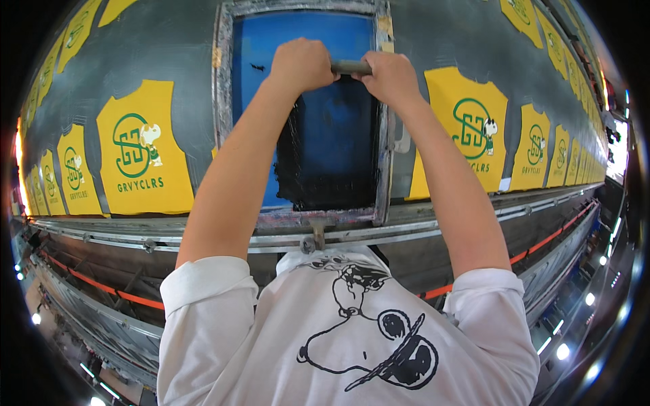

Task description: The person uses a squeegee to pull black ink across a screen printing frame, applying a design onto a yellow t-shirt. The process is repeated on multiple shirts laid out on a flat surface.

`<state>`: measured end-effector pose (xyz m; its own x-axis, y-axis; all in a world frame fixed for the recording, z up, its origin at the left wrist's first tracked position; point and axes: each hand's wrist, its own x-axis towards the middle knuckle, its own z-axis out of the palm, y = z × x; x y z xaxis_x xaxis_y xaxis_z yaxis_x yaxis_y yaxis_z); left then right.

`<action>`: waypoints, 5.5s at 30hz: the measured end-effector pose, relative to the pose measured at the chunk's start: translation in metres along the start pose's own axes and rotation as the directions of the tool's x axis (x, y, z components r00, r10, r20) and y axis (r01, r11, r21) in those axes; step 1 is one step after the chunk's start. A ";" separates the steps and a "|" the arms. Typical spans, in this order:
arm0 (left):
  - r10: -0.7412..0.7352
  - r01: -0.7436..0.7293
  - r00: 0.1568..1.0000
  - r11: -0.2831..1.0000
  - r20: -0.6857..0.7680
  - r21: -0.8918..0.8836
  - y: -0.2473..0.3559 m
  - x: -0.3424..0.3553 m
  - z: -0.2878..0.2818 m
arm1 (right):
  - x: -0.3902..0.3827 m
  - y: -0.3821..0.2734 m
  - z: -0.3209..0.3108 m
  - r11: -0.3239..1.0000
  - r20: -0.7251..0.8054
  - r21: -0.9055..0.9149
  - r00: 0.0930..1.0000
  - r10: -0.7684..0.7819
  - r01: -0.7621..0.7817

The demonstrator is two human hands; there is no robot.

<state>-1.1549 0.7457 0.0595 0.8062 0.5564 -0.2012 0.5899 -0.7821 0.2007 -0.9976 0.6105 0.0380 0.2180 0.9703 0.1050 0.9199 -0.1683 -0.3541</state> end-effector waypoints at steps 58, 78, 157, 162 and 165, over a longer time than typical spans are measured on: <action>0.279 -0.330 0.933 0.915 -0.227 -0.231 0.075 -0.284 0.064 | -0.100 0.006 -0.002 0.414 -0.135 0.872 0.684 0.716 -0.261; 0.168 -0.184 0.982 0.957 -0.085 -0.226 -0.312 -0.432 -0.011 | 0.042 -0.375 0.186 0.418 -0.088 0.831 0.654 0.752 -0.368; 0.031 -0.025 0.989 0.999 0.148 -0.043 -0.365 -0.349 -0.042 | -0.015 -0.480 0.160 0.991 -0.011 0.098 0.996 -0.091 0.091; 0.116 -0.118 0.993 0.985 -0.028 -0.125 -0.357 -0.393 -0.034 | -0.046 -0.500 0.144 0.965 -0.138 0.242 0.988 -0.069 0.101; 0.176 -0.181 0.983 0.967 -0.046 -0.177 -0.344 -0.396 -0.050 | -0.026 -0.472 0.136 0.905 -0.207 0.426 0.972 0.112 -0.014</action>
<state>-1.6750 0.8081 0.1184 0.8984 0.4228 -0.1186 0.4329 -0.8076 0.4005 -1.4823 0.6881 0.0761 0.3827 0.8880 0.2549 0.6903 -0.0915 -0.7177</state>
